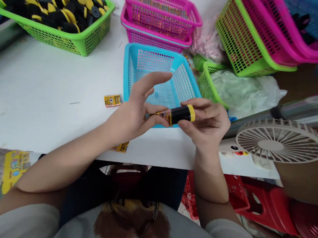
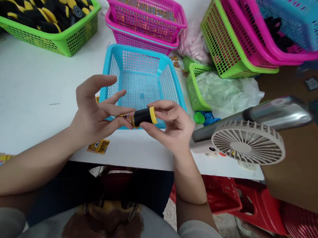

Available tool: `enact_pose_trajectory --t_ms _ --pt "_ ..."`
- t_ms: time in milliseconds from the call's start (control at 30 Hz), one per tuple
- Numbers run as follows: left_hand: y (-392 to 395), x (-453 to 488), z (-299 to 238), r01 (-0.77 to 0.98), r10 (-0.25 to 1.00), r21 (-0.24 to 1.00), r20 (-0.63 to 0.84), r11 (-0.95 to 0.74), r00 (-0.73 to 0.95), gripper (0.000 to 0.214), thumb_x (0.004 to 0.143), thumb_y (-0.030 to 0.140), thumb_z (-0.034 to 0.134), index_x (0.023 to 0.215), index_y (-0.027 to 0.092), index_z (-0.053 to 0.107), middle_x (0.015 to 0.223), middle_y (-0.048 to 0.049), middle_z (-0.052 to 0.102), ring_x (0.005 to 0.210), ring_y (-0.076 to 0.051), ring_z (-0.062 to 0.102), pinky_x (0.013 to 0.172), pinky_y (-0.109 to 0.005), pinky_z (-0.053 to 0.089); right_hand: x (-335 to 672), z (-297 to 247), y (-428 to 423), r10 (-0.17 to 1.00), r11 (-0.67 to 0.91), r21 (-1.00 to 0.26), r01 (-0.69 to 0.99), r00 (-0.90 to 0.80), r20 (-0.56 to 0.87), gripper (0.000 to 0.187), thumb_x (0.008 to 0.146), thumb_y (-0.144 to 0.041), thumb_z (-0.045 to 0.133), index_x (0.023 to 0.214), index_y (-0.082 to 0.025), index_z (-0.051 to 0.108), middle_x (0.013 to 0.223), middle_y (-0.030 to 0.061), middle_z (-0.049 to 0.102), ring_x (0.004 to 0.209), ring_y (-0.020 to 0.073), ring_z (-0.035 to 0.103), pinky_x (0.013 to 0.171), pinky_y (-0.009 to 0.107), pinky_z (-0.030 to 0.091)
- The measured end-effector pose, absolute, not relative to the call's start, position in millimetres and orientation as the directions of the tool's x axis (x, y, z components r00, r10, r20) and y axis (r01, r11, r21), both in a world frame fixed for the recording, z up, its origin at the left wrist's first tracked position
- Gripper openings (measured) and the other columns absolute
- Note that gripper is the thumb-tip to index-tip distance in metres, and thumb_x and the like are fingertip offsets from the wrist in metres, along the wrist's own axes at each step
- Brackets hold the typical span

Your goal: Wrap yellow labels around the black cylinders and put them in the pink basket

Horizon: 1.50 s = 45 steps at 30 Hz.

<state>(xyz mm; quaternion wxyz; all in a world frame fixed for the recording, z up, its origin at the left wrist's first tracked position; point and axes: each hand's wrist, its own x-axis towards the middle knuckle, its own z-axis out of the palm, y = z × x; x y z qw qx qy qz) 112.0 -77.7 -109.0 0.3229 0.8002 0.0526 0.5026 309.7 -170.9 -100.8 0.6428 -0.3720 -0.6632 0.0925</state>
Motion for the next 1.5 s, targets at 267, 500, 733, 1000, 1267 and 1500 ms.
enact_pose_trajectory --t_ms 267,500,733,1000,1267,1500 --pt "-83.5 105.7 -100.5 -0.238 0.436 0.646 0.698 -0.725 0.568 0.077 0.081 0.033 0.086 0.148 0.038 0.048 0.141 -0.0049 0.064 0.102 -0.021 0.079 0.107 -0.043 0.062 308.7 -99.0 -175.0 0.685 0.659 -0.653 0.373 0.060 0.726 0.034 0.076 -0.031 0.090 0.097 -0.030 0.063 0.101 -0.0022 0.076 0.095 0.0180 0.076 0.079 0.034 0.067" --pt "-82.2 108.0 -108.0 -0.242 0.199 0.400 0.791 -0.884 0.579 0.059 0.094 0.022 0.072 0.148 0.031 0.049 0.136 -0.0056 0.072 0.121 -0.021 0.074 0.124 -0.053 0.045 303.3 -100.1 -181.9 0.829 0.469 -0.820 0.327 0.158 0.537 0.044 0.069 -0.040 0.096 0.103 -0.025 0.071 0.081 -0.0050 0.076 0.067 0.0123 0.074 0.062 0.023 0.063" --pt "-95.9 110.7 -108.2 -0.086 0.441 0.553 0.740 -0.829 0.508 0.043 0.096 0.032 0.072 0.136 0.031 0.057 0.127 -0.0040 0.073 0.117 -0.023 0.075 0.130 -0.056 0.038 303.1 -107.0 -175.7 0.736 0.592 -0.703 0.395 0.091 0.671 0.056 0.085 -0.055 0.080 0.131 -0.034 0.055 0.122 0.0033 0.074 0.108 0.0200 0.077 0.085 0.035 0.068" --pt "-116.8 115.3 -94.1 -0.298 0.714 0.805 0.592 -0.512 0.373 0.074 0.085 0.035 0.086 0.141 0.033 0.039 0.132 -0.0035 0.069 0.118 -0.024 0.076 0.098 -0.034 0.064 288.5 -108.6 -175.2 0.509 0.647 -0.266 0.715 -0.145 0.849 0.074 0.084 -0.022 0.077 0.152 -0.033 0.046 0.132 0.0098 0.068 0.122 0.0285 0.069 0.100 0.048 0.065" --pt "-119.5 116.1 -87.4 -0.447 0.695 0.887 0.395 -0.118 0.601 0.067 0.075 0.021 0.092 0.113 0.029 0.038 0.097 0.0041 0.078 0.077 -0.012 0.077 0.069 -0.022 0.060 280.0 -116.8 -179.1 0.373 0.656 -0.181 0.732 -0.107 0.922 0.080 0.082 -0.036 0.080 0.154 -0.032 0.046 0.131 0.0097 0.070 0.109 0.0292 0.074 0.091 0.048 0.068" --pt "-123.1 117.0 -90.3 -0.369 0.401 0.929 0.329 0.023 0.855 0.049 0.091 0.024 0.074 0.117 0.028 0.033 0.106 -0.0008 0.063 0.081 -0.011 0.072 0.062 -0.021 0.059 280.6 -124.4 -178.5 0.335 0.833 -0.185 0.522 -0.208 0.919 0.059 0.101 -0.042 0.058 0.156 -0.029 0.043 0.134 0.0098 0.075 0.115 0.0261 0.077 0.097 0.050 0.068"
